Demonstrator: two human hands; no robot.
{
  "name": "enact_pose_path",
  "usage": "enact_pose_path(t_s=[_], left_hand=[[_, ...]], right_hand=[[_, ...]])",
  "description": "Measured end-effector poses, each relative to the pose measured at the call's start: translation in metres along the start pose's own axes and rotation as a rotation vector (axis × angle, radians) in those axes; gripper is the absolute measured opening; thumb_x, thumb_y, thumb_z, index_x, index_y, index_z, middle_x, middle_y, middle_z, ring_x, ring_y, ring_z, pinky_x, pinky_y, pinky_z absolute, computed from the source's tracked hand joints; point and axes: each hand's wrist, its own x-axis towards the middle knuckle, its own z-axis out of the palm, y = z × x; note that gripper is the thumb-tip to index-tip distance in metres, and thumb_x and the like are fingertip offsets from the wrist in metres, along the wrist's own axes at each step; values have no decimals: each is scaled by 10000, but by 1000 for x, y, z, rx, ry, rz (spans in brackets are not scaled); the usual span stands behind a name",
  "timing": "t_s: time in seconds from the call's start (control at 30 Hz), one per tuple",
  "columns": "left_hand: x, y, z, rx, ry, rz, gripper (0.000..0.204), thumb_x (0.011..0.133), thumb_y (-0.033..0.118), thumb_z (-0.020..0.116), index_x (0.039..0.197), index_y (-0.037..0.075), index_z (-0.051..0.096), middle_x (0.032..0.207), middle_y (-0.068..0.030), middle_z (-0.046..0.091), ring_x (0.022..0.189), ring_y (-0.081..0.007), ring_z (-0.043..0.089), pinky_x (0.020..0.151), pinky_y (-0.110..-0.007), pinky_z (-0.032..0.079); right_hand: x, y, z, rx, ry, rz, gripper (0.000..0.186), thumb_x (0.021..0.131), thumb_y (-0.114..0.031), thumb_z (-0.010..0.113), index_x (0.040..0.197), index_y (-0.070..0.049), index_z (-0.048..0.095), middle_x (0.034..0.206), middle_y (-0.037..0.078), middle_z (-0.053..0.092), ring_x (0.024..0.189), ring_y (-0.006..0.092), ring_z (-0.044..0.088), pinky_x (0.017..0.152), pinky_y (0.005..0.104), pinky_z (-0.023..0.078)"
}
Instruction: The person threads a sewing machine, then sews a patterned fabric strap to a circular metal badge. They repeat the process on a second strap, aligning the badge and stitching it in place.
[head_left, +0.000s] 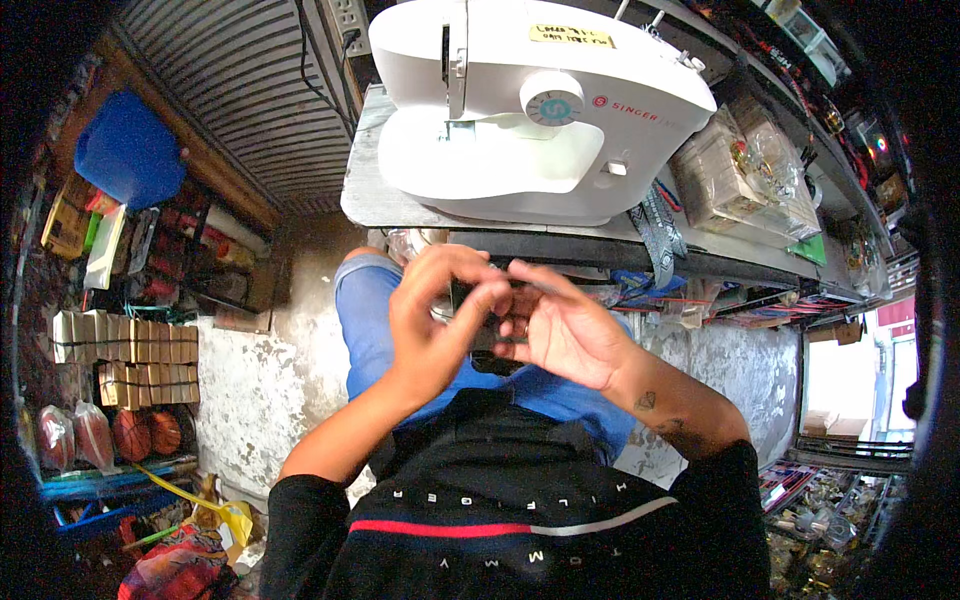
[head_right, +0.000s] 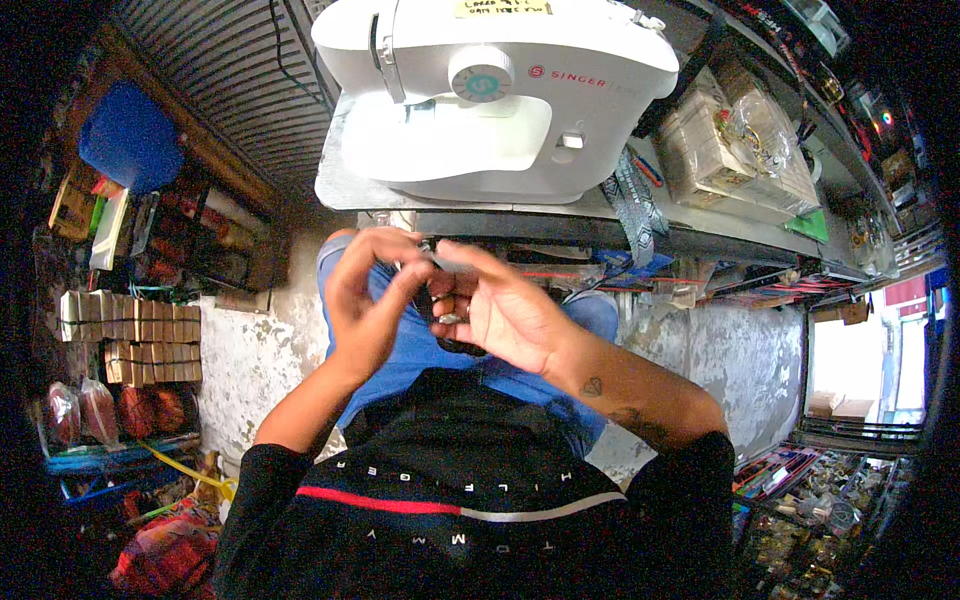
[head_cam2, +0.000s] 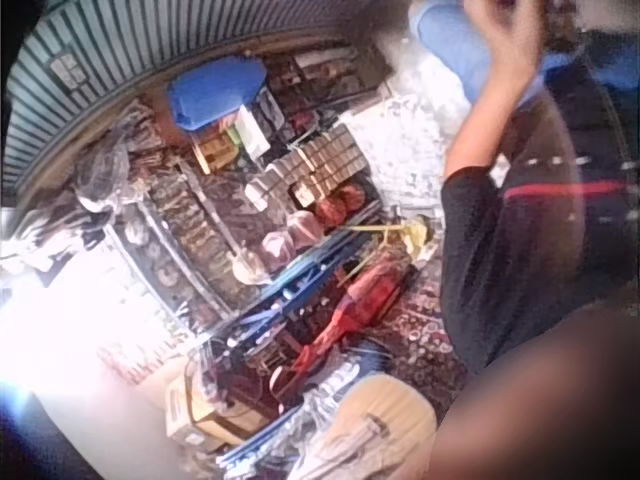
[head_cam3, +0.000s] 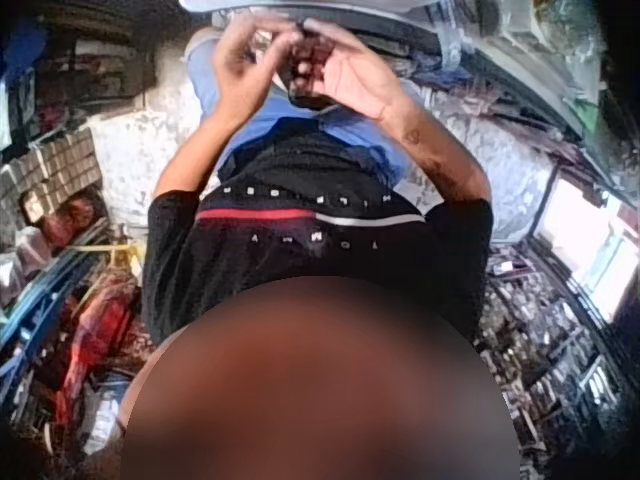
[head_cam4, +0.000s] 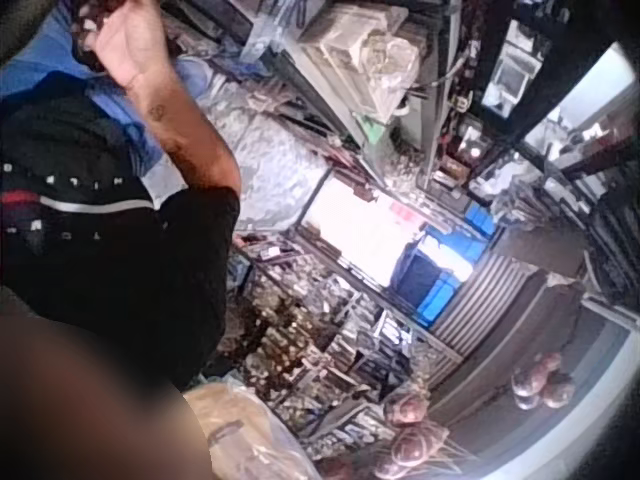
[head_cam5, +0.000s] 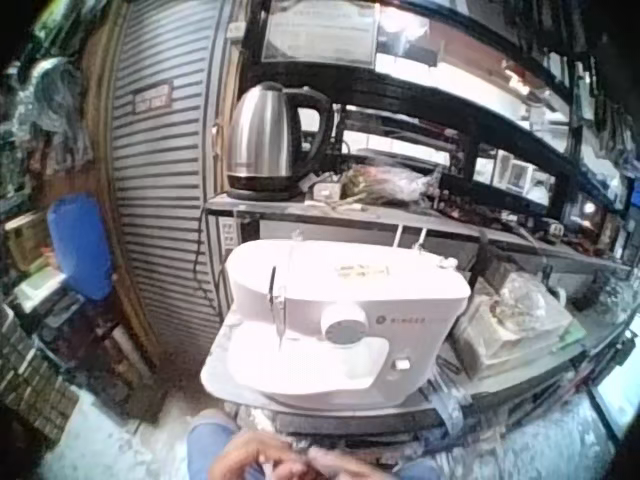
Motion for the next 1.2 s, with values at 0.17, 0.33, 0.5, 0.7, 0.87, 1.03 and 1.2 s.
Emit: enact_pose_path(t_s=[0.17,0.33,0.5,0.7,0.87,1.03,1.2], left_hand=[[1,-7,6,-744,17,-619,74,878,111,679,868,45,647,826,7,655,771,-49,580,723,-213,443],[4,2,7,-806,-59,-606,58,882,98,667,867,46,645,835,-6,673,772,-48,590,730,-205,445],[6,13,9,-781,-89,-619,52,898,73,624,870,36,599,835,-22,639,763,-82,581,735,-239,451],[6,12,8,-780,-103,-652,51,897,55,628,884,20,593,856,-54,651,736,-118,632,698,-248,510],[5,6,9,-842,-62,-605,50,900,49,627,899,15,591,877,-83,673,701,-148,674,648,-240,532],[3,-1,7,-834,-43,-618,49,902,49,626,907,13,592,871,-78,670,709,-149,674,651,-242,534],[5,-5,5,-846,-20,-627,51,901,45,625,919,6,597,873,-74,672,725,-148,674,661,-246,535]], right_hand=[[-5,-11,4,-717,150,-572,199,925,-216,611,972,-23,602,879,29,600,729,72,558,616,239,472],[-6,-14,12,-754,164,-834,154,818,-46,735,919,-20,621,810,26,630,673,80,599,604,215,487],[-6,-15,16,-646,111,-781,103,850,-28,694,891,6,606,774,44,639,654,92,629,617,217,513],[-6,-14,18,-585,96,-767,94,860,-38,688,865,7,606,763,51,648,648,76,618,593,204,508],[1,-14,15,-630,127,-790,95,861,-39,687,855,6,605,747,50,651,633,70,612,585,201,504],[9,-15,12,-633,104,-794,95,861,-36,686,845,10,605,736,54,648,622,77,617,573,207,510],[18,-15,13,-603,80,-772,95,860,-23,680,839,22,600,731,67,649,601,102,631,547,224,524]])
